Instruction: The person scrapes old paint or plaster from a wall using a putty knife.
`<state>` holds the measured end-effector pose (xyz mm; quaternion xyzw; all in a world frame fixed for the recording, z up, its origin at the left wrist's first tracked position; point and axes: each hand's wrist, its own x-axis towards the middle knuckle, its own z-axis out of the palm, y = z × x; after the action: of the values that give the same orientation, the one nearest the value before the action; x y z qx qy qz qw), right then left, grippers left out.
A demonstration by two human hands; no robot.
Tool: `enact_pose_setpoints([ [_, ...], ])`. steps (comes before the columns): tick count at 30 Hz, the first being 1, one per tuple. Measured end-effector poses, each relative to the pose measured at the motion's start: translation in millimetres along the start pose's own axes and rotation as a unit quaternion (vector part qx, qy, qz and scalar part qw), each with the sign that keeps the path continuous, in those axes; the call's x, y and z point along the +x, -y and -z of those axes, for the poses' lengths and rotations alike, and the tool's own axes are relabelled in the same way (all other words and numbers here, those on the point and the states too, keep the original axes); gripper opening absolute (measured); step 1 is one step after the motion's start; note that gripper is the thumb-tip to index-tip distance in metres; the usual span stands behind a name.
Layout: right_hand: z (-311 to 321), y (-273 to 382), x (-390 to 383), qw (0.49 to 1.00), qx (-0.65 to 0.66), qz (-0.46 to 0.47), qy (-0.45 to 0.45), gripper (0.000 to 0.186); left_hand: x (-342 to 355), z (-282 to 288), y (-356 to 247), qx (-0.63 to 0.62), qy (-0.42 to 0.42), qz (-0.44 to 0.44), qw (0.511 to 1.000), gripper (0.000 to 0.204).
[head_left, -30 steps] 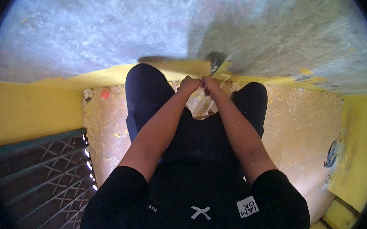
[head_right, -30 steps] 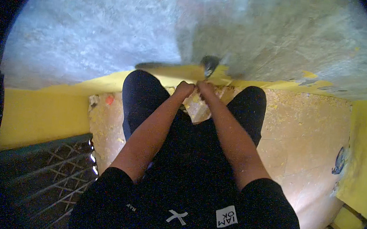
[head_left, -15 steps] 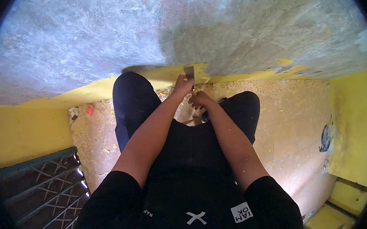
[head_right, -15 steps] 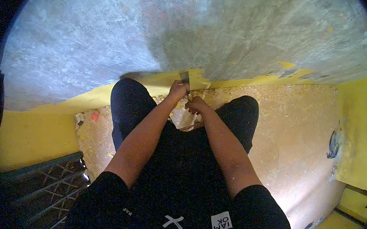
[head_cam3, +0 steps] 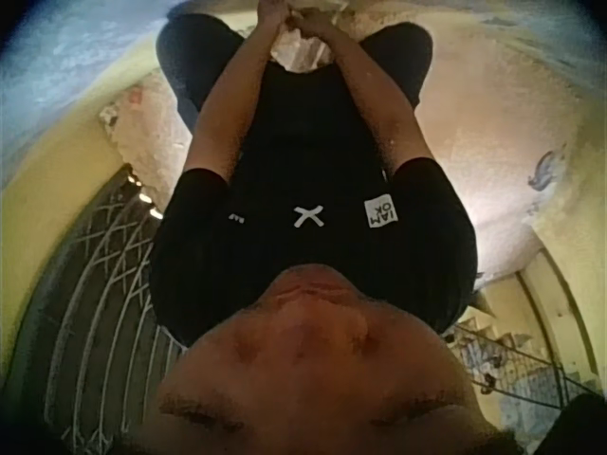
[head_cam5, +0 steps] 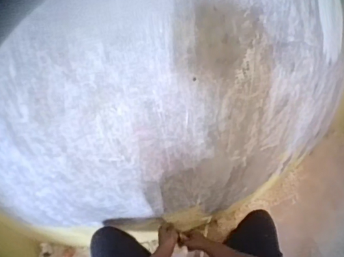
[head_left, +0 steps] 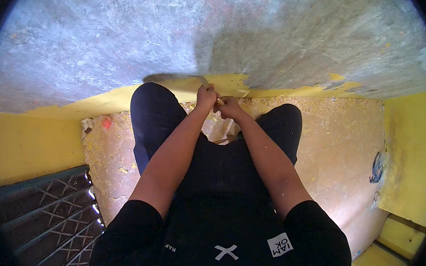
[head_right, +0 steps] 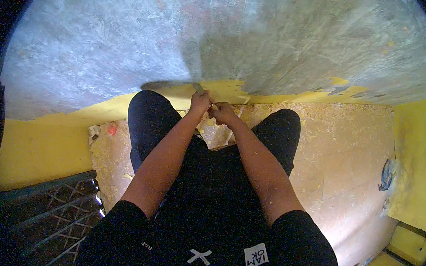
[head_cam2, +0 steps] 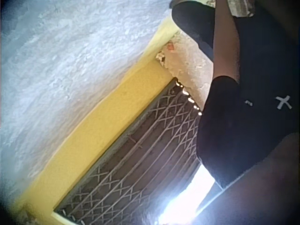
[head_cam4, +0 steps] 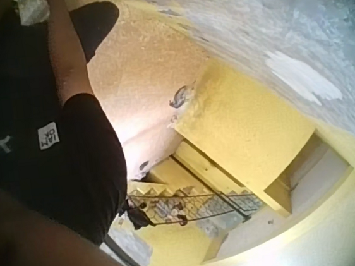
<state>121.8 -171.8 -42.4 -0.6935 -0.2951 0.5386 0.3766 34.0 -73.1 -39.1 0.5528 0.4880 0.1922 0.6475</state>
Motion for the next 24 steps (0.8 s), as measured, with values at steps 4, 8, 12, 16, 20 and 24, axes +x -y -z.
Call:
enact_pose_setpoints([
  [4, -2.8, 25.9, -8.3, 0.937, 0.324, -0.081, 0.107, 0.014, -6.8, 8.0, -8.4, -0.076, 0.037, 0.024, 0.996, 0.021],
  [8, 7.0, 16.3, -13.6, 0.896, 0.407, -0.117, 0.132, 0.015, -10.1, -2.8, -11.4, -0.079, 0.079, 0.073, 0.991, 0.025],
  [12, 21.1, -1.9, -16.0, 0.915, 0.394, -0.08, -0.042, 0.019, -3.4, -11.3, -2.9, -0.001, 0.146, 0.135, 0.98, 0.032],
  [16, 30.0, -6.8, -15.2, 0.874, 0.414, -0.105, -0.231, 0.026, -1.1, -19.3, 16.5, 0.263, 0.108, -0.054, 0.957, 0.04],
  [20, 35.9, -0.3, -11.9, 0.871, 0.426, -0.108, -0.221, 0.029, -10.1, -17.5, 13.2, 0.346, 0.164, -0.09, 0.919, 0.039],
  [24, 32.2, 1.1, -9.9, 0.856, 0.425, -0.098, -0.278, 0.029, -18.2, -14.2, -3.2, 0.348, 0.149, -0.081, 0.922, 0.039],
])
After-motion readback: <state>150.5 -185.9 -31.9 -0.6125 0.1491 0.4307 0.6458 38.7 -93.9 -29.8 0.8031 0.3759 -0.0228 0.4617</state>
